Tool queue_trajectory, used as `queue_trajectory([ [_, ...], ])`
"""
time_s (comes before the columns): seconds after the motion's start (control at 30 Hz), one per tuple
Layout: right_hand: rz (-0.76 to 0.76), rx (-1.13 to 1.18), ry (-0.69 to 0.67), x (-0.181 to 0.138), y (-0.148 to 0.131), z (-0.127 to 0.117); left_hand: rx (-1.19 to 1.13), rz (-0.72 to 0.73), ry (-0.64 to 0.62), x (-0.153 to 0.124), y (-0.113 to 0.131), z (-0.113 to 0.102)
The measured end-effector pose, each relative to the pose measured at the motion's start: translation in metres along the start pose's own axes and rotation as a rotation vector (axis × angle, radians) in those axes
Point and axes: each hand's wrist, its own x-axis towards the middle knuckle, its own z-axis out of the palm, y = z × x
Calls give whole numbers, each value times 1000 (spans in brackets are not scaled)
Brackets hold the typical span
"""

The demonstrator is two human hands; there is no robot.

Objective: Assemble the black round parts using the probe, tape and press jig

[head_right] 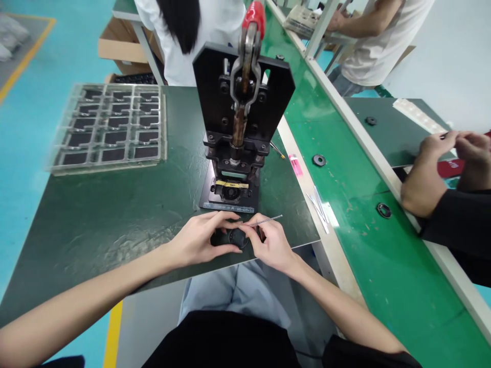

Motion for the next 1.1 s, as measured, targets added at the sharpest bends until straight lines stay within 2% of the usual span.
queue_trajectory([
  [0.13, -25, -45, -10, 0, 0, 1, 14, -2, -5, 0, -1, 1],
  [0.37, -153, -184, 21, 0, -4, 6, -3, 6, 17, 0, -2, 3],
  [0.53, -156, -179, 24, 0, -6, 11, 5, -36, 16, -1, -3, 6],
  [0.7, -120, -130, 26, 0, -6, 16, -24, -63, 13, -1, -2, 7],
  [0.8, -31, -14, 36, 1, -3, 14, -54, -84, 1, 0, -1, 6],
  [0.9, 66, 129, 215, 1, 2, 2, -45, -102, 6, 1, 0, 6],
  [0.97, 72, 152, 308, 0, 3, -9, -13, -98, 21, 1, 0, 6],
  [1.1, 104, 150, 151, -7, 1, -22, 31, -83, 29, 2, 2, 6],
])
